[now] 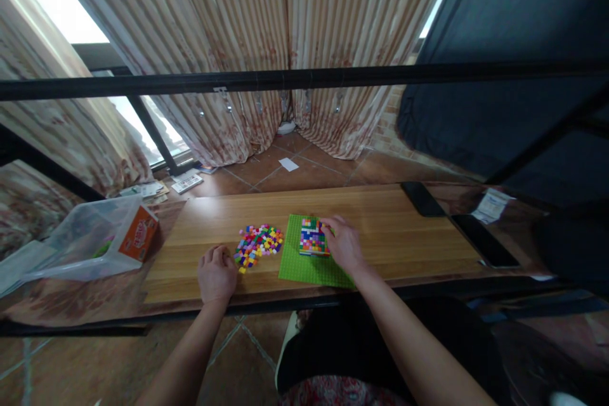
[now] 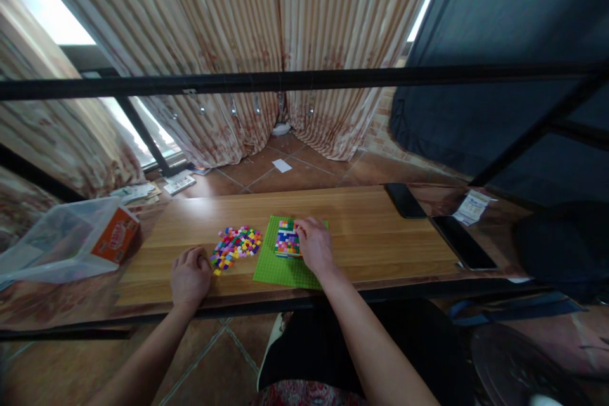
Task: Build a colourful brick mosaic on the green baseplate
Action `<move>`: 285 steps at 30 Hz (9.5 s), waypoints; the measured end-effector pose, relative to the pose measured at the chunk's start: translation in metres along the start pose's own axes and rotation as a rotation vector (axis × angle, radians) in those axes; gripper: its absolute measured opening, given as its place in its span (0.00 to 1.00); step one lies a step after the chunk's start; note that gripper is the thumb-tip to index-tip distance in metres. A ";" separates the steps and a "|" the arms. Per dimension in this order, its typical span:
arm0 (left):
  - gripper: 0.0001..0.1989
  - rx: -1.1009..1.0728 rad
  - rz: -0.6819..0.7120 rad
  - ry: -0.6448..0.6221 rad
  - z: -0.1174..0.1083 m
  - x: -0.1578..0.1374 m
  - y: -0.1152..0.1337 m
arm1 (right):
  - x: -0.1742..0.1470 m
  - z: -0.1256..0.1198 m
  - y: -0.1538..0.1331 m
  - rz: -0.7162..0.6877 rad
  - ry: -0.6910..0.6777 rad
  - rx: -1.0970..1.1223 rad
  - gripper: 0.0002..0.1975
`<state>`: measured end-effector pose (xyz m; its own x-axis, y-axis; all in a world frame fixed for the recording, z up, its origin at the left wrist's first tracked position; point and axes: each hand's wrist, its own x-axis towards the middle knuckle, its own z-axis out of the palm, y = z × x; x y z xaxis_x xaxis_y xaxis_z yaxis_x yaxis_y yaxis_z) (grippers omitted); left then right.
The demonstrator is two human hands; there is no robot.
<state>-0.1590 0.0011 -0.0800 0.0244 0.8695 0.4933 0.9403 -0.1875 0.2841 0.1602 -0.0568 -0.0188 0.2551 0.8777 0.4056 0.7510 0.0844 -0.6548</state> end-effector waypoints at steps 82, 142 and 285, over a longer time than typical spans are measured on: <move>0.12 0.008 -0.063 -0.015 0.000 -0.002 0.004 | -0.027 -0.014 0.042 0.093 -0.170 0.166 0.46; 0.12 -0.007 -0.062 -0.031 0.000 -0.002 0.005 | -0.029 0.098 -0.070 -0.091 -0.375 -0.054 0.10; 0.11 -0.682 -0.187 -0.423 0.039 0.049 0.208 | -0.043 -0.055 0.162 0.192 0.203 -0.246 0.13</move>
<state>0.0511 0.0228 -0.0291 0.1419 0.9870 0.0759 0.5323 -0.1407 0.8348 0.3047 -0.1073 -0.1077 0.5031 0.7527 0.4246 0.7951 -0.2107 -0.5687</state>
